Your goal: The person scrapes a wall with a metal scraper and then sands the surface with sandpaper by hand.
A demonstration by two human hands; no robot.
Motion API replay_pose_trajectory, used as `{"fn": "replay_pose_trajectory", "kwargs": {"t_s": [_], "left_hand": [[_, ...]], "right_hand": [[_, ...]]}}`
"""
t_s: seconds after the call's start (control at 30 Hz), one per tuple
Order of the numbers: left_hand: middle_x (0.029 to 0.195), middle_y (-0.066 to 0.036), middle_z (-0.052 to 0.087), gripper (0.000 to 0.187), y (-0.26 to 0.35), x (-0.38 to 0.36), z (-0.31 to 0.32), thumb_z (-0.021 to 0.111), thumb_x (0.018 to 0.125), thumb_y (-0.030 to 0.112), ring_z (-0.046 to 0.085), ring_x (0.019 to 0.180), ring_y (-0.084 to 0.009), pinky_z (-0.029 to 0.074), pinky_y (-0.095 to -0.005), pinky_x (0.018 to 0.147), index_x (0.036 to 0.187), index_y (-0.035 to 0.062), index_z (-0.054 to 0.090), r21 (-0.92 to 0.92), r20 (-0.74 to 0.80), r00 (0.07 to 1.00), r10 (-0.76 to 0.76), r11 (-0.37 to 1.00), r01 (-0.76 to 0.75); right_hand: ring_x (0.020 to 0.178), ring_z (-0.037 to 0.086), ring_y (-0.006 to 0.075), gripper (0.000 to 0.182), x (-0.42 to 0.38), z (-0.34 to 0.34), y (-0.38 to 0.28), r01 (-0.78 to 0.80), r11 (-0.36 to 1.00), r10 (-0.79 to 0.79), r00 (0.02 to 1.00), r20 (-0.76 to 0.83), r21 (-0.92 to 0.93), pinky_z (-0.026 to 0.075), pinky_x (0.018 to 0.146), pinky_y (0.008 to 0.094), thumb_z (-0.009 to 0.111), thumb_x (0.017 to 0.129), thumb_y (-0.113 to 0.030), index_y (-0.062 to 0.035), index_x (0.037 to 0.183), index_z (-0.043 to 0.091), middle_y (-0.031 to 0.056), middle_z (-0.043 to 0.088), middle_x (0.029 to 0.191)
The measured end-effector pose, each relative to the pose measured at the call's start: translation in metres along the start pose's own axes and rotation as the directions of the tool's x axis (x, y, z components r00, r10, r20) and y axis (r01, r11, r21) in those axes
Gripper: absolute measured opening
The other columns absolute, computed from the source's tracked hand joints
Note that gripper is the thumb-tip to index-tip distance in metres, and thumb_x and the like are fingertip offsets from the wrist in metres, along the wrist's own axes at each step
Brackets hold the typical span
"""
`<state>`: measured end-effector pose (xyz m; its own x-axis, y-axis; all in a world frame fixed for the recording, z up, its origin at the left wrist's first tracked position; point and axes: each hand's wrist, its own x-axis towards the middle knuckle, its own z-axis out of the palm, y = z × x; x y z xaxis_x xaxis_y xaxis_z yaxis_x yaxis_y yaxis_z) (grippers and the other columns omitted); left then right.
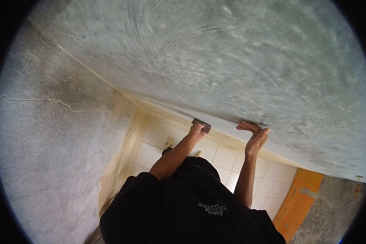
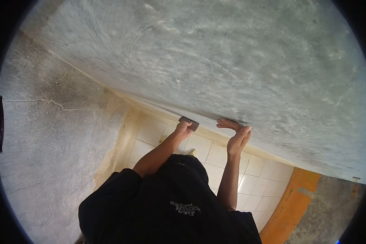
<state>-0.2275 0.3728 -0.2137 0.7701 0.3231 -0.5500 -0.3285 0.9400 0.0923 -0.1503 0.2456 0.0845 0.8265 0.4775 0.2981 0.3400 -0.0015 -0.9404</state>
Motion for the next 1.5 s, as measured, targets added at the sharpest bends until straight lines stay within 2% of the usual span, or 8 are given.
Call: {"fn": "replay_pose_trajectory", "kwargs": {"t_s": [0.23,0.43,0.73,0.83,0.93,1.13,1.23,1.5], "left_hand": [[0.119,-0.01,0.054,0.042,-0.012,0.014,-0.017,0.04,0.083,-0.014,0.054,0.113,-0.0252,0.045,-0.0406,0.099,0.119,0.0052,0.049,0.05,-0.09,0.996,-0.028,0.998,0.033],[0.116,-0.009,0.055,0.037,-0.013,-0.004,0.002,0.04,0.085,-0.013,0.055,0.11,-0.0237,0.045,-0.0401,0.097,0.116,0.0053,0.05,0.016,-0.004,1.0,0.004,1.0,-0.004],[0.111,-0.007,0.057,0.039,-0.013,0.008,-0.005,0.041,0.08,-0.013,0.055,0.109,-0.0228,0.045,-0.0384,0.096,0.113,0.0051,0.052,0.043,-0.09,0.996,-0.002,0.999,0.006],[0.111,-0.008,0.056,0.039,-0.006,-0.024,0.03,0.041,0.079,-0.014,0.055,0.109,-0.0232,0.045,-0.0392,0.097,0.111,0.005,0.052,0.011,0.121,0.992,0.043,0.999,-0.045],[0.122,-0.014,0.053,0.052,-0.004,-0.012,0.022,0.04,0.073,-0.015,0.05,0.119,-0.0296,0.04,-0.0452,0.105,0.122,0.001,0.046,-0.016,0.099,0.995,0.027,1.0,-0.025],[0.121,-0.013,0.053,0.049,0.007,-0.003,0.01,0.04,0.075,-0.016,0.051,0.118,-0.0301,0.041,-0.0448,0.104,0.119,0.0013,0.048,0.043,-0.139,0.989,0.049,0.998,-0.043],[0.12,-0.014,0.054,0.046,0.011,-0.018,0.017,0.04,0.077,-0.016,0.052,0.116,-0.0301,0.043,-0.0452,0.103,0.118,0.0014,0.049,0.005,0.029,0.998,0.051,0.999,-0.051],[0.113,-0.008,0.056,0.042,0.027,0.009,-0.022,0.041,0.079,-0.015,0.056,0.108,-0.0238,0.046,-0.0382,0.095,0.114,0.0038,0.051,0.1,-0.156,0.985,0.069,0.994,-0.054]], "right_hand": [[0.065,0.069,0.0324,0.089,-0.003,-0.001,0.003,-0.001,1.0,0.001,1.0,-0.003,-0.01,0.057,0.07,0.0381,0.012,0.1,-0.054,0.0129,0.079,0.067,0.0218,0.069,0.073],[0.066,0.07,0.0321,0.091,-0.002,-0.002,-0.001,-0.002,1.0,0.002,1.0,0.021,-0.005,0.056,0.071,0.038,0.011,0.1,-0.056,0.0135,0.08,0.066,0.0218,0.069,0.073],[0.066,0.07,0.0321,0.09,-0.001,-0.002,0.002,0.017,1.0,-0.018,0.999,0.03,0.006,0.056,0.071,0.0377,0.012,0.099,-0.057,0.0129,0.081,0.067,0.0223,0.069,0.073],[0.066,0.07,0.0319,0.09,-0.001,-0.002,0.002,0.012,1.0,-0.012,0.999,0.033,-0.001,0.056,0.071,0.0378,0.012,0.099,-0.057,0.0124,0.081,0.067,0.0222,0.069,0.073],[0.066,0.07,0.0317,0.09,-0.002,-0.001,0.005,0.014,1.0,-0.014,1.0,0.023,0.006,0.056,0.071,0.0382,0.012,0.099,-0.057,0.0122,0.081,0.067,0.0223,0.069,0.073],[0.066,0.07,0.0314,0.089,-0.001,-0.001,0.002,0.026,1.0,-0.026,0.999,0.04,-0.001,0.056,0.07,0.0384,0.012,0.1,-0.056,0.0118,0.081,0.067,0.0222,0.069,0.073],[0.067,0.07,0.0313,0.088,-0.003,-0.004,0.0,0.028,1.0,-0.028,0.999,0.042,-0.012,0.056,0.07,0.0386,0.011,0.1,-0.055,0.0114,0.082,0.067,0.0221,0.069,0.074],[0.065,0.069,0.0315,0.088,-0.001,0.0,-0.002,0.036,0.999,-0.036,0.999,0.026,-0.018,0.056,0.069,0.0384,0.011,0.1,-0.054,0.0109,0.08,0.067,0.0221,0.069,0.073]]}}
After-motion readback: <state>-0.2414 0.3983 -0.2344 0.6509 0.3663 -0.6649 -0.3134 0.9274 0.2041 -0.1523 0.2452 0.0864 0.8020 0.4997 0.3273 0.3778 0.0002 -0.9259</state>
